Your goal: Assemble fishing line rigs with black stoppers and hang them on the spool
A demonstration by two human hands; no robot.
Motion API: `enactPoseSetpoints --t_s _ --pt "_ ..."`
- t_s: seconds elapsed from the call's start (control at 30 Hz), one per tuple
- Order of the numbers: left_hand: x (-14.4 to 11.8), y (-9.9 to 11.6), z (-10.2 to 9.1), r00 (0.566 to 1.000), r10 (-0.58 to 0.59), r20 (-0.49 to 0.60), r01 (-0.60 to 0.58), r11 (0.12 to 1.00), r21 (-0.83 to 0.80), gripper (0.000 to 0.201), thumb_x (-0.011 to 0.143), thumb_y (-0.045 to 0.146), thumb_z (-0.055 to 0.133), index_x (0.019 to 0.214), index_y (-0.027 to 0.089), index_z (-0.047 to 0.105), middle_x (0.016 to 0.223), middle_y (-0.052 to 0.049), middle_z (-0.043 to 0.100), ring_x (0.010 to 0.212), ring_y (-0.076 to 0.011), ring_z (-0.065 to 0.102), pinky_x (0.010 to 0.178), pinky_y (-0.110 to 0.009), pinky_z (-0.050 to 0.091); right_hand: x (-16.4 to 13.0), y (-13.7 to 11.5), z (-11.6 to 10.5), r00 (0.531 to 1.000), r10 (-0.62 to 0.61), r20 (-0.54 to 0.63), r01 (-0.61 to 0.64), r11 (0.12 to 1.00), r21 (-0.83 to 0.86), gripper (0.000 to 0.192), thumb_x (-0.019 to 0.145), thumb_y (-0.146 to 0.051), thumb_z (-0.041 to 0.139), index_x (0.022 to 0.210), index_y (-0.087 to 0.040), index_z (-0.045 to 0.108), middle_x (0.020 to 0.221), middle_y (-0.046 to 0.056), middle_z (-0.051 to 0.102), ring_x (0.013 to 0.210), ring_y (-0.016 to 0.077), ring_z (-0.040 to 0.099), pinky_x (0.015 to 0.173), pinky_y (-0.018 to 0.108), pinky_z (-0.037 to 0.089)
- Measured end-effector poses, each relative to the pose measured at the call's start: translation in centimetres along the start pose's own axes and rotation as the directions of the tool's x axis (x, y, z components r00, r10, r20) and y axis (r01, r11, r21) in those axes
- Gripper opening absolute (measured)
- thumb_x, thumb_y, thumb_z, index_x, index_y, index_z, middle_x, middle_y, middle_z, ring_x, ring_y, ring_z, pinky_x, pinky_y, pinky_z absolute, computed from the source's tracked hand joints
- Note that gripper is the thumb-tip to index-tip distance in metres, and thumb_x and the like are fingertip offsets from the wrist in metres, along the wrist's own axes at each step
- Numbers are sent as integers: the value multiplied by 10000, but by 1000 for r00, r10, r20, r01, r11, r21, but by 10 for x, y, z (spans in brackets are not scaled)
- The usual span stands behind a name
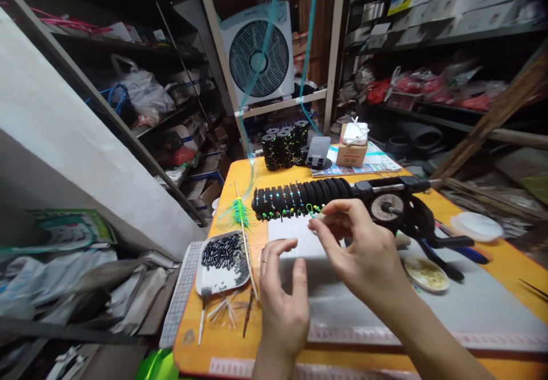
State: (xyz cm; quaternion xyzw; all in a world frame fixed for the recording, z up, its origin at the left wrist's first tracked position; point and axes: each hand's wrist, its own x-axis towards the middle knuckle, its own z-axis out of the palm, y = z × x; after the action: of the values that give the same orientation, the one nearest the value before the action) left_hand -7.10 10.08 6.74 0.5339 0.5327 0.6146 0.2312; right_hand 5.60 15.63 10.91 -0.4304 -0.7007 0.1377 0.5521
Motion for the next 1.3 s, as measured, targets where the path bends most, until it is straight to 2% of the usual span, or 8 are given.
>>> enactPoseSetpoints --t_s 0.23,0.4,0.6,0.77,0.9,0.97,1.13,1.3 --pt "2 -9 1 985 -173 -10 164 950 -265 370 973 477 593 1228 209 595 1258 -117 635 1198 -249 594 1051 -383 436 -6 7 1 994 -91 54 99 980 -172 114 972 -230 602 1002 -213 494 795 -6 682 624 137 703 562 231 519" --pt "17 -12 21 921 -353 165 380 719 -582 464 899 538 687 1181 176 621 1230 -121 692 1158 -247 639 1037 -382 460 -28 14 -21 972 -142 187 179 964 -197 81 997 -225 576 1063 -211 530 763 -10 728 628 139 728 571 217 534" --pt "35 3 62 910 -321 263 409 586 -699 559 748 578 822 1063 150 648 1097 -102 725 1087 -240 672 1026 -369 467 -6 21 -70 949 -316 2 294 881 -371 197 968 -119 553 1138 -204 607 978 87 744 846 222 714 796 350 560" --pt "38 21 78 868 -313 385 496 534 -685 563 685 600 856 905 132 634 870 -29 692 579 -77 608 699 -265 535 37 29 -78 831 -502 240 556 757 -342 450 936 -5 421 1331 -138 590 1299 157 679 1192 308 599 1029 519 501" --pt "23 28 75 814 -330 479 580 501 -642 562 737 653 789 877 138 614 510 125 365 379 -7 193 381 -151 214 50 32 -73 757 -524 391 645 694 -319 465 901 6 416 1336 4 579 1331 212 651 1223 323 571 1048 530 506" --pt "6 26 76 823 -337 458 568 508 -647 552 767 686 741 826 162 578 480 145 233 389 -20 131 377 -151 147 53 34 -74 753 -502 426 642 702 -308 501 869 -7 446 1353 14 572 1344 217 637 1236 329 558 1055 535 505" --pt "-43 14 87 806 -367 464 588 583 -561 581 835 760 594 736 197 488 483 118 257 408 -43 158 397 -184 166 58 43 -78 742 -460 488 625 738 -255 558 890 -64 497 1448 -44 502 1418 192 584 1328 308 507 1121 511 466" --pt "-73 11 93 827 -378 416 516 803 -297 648 887 785 454 731 175 606 519 57 328 478 -91 266 474 -237 233 58 47 -66 747 -463 478 630 722 -286 544 861 -18 514 1406 -10 507 1372 239 594 1286 339 544 1098 522 478"
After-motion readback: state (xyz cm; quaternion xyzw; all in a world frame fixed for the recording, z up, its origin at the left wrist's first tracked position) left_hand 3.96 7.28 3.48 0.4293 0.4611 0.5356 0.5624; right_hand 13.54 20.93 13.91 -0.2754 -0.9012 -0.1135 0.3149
